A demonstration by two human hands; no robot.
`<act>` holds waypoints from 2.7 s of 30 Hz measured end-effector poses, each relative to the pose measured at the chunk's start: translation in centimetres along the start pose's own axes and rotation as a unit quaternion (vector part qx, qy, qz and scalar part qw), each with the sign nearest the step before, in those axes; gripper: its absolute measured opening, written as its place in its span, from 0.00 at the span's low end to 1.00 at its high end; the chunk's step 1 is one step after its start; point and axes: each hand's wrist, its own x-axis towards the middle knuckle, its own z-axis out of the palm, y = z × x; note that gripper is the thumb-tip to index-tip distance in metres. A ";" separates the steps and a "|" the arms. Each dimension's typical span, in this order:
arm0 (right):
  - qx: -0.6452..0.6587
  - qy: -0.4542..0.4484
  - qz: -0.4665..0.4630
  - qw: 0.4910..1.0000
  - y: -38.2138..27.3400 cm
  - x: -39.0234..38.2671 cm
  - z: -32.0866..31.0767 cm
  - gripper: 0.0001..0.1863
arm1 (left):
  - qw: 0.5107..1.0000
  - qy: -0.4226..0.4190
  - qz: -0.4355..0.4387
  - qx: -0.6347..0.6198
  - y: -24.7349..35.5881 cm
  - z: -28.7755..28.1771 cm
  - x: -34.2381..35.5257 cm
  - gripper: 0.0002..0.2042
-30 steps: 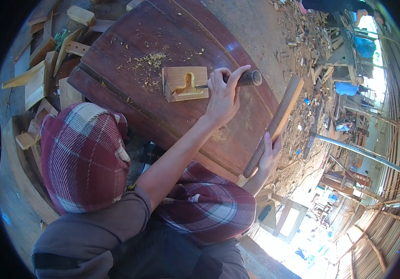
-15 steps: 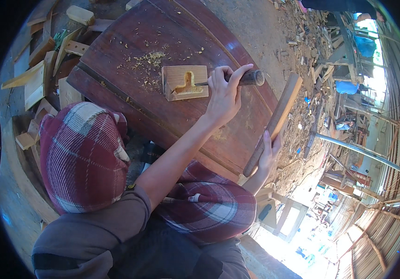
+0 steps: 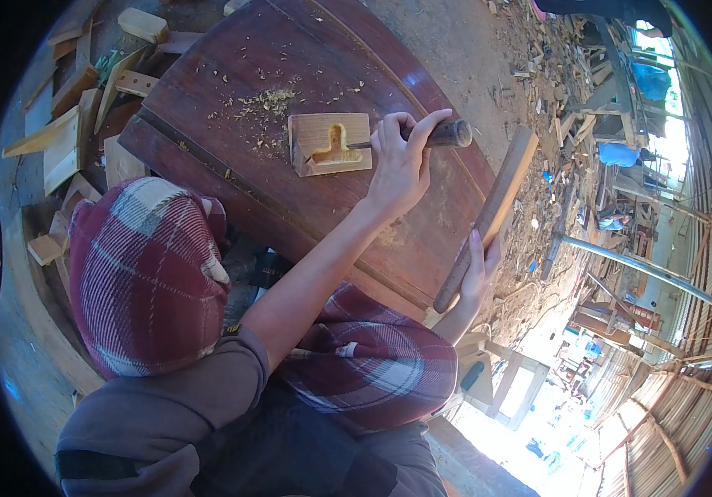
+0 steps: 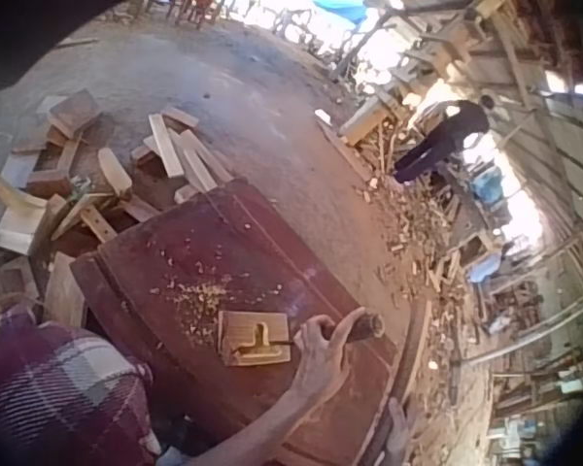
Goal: The person carves a wooden block by hand, using a chisel and mallet to create a shaped cavity.
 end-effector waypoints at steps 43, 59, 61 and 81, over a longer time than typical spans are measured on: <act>-0.362 -0.037 -0.179 0.914 -11.0 1.1 4.7 0.32 | 0.998 0.002 -0.054 0.016 -1.1 3.0 1.8 0.26; -0.083 -0.005 -0.109 0.990 -10.6 2.9 1.9 0.27 | 0.998 -0.031 -0.043 0.041 -1.3 4.2 1.0 0.25; -0.112 0.017 -0.105 0.988 -8.3 4.1 2.1 0.26 | 0.997 -0.037 -0.042 0.048 -1.2 4.7 1.0 0.21; -0.060 0.020 -0.051 0.997 -8.5 4.6 2.6 0.28 | 0.996 0.032 -0.079 0.003 -2.3 5.3 2.8 0.13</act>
